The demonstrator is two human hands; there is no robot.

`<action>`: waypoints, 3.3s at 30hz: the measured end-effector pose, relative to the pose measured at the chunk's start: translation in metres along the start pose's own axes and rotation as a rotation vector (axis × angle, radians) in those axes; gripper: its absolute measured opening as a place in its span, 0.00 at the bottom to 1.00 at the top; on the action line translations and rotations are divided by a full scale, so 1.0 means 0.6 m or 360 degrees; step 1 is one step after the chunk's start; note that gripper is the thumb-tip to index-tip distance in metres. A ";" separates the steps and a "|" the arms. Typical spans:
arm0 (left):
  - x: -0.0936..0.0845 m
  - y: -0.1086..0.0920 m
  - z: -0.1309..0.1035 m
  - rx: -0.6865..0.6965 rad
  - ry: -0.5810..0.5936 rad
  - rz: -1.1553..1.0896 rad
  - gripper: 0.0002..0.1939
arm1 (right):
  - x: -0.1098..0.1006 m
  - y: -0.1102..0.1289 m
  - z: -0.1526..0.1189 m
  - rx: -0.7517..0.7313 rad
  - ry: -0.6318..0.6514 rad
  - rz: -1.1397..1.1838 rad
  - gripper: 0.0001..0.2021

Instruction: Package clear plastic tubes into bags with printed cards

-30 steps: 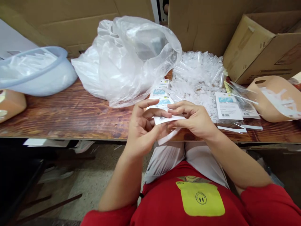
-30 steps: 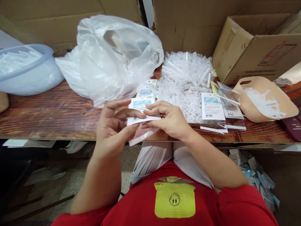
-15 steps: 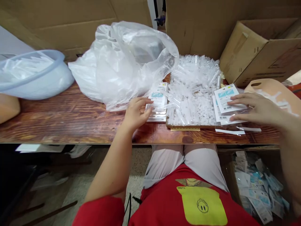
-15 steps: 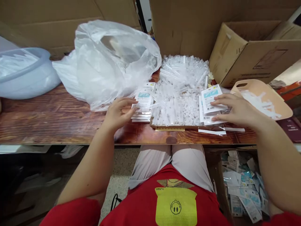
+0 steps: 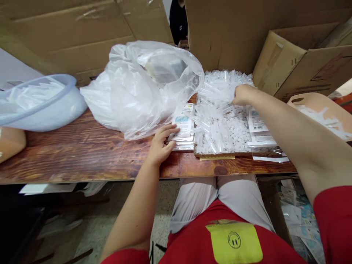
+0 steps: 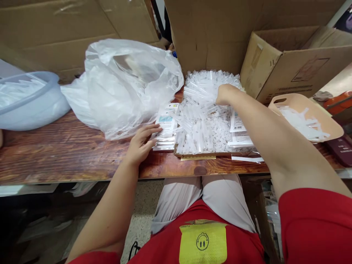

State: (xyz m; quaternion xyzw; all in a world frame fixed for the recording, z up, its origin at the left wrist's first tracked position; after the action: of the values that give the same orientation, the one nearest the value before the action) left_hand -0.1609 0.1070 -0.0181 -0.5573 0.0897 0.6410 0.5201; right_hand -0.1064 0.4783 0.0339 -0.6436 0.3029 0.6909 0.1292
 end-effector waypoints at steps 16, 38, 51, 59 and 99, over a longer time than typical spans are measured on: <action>0.006 0.003 -0.007 0.0093 -0.0061 0.0040 0.21 | -0.056 0.102 -0.220 -0.0631 -0.0492 0.0500 0.14; -0.030 -0.048 -0.007 0.0341 -0.0348 0.0555 0.15 | 0.044 0.083 -0.199 -0.0635 -0.0506 0.1035 0.20; -0.054 -0.071 0.001 0.0117 -0.0175 0.0772 0.16 | -0.020 0.121 -0.299 -0.1098 -0.0893 0.1300 0.11; -0.053 -0.062 -0.008 -0.0068 -0.0128 0.0632 0.16 | 0.004 0.198 -0.336 -0.1416 -0.0546 0.1433 0.10; -0.041 -0.104 -0.061 -0.0748 -0.0173 -0.1644 0.44 | 0.065 0.224 -0.346 -0.0786 0.0703 0.2127 0.34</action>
State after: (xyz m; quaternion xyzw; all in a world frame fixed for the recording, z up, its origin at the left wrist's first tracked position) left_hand -0.0944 0.0952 0.0175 -0.5959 -0.3663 0.3339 0.6319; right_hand -0.0197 0.2438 0.0327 -0.4565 0.4843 0.5249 -0.5306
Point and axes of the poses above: each hand's wrist, its own z-axis towards the middle knuckle, its own x-axis out of the palm, y = z × x, the point moved 6 cm from there along z, towards the middle knuckle, and after that the axes turned 13 degrees about z, right-handed, at the moved point
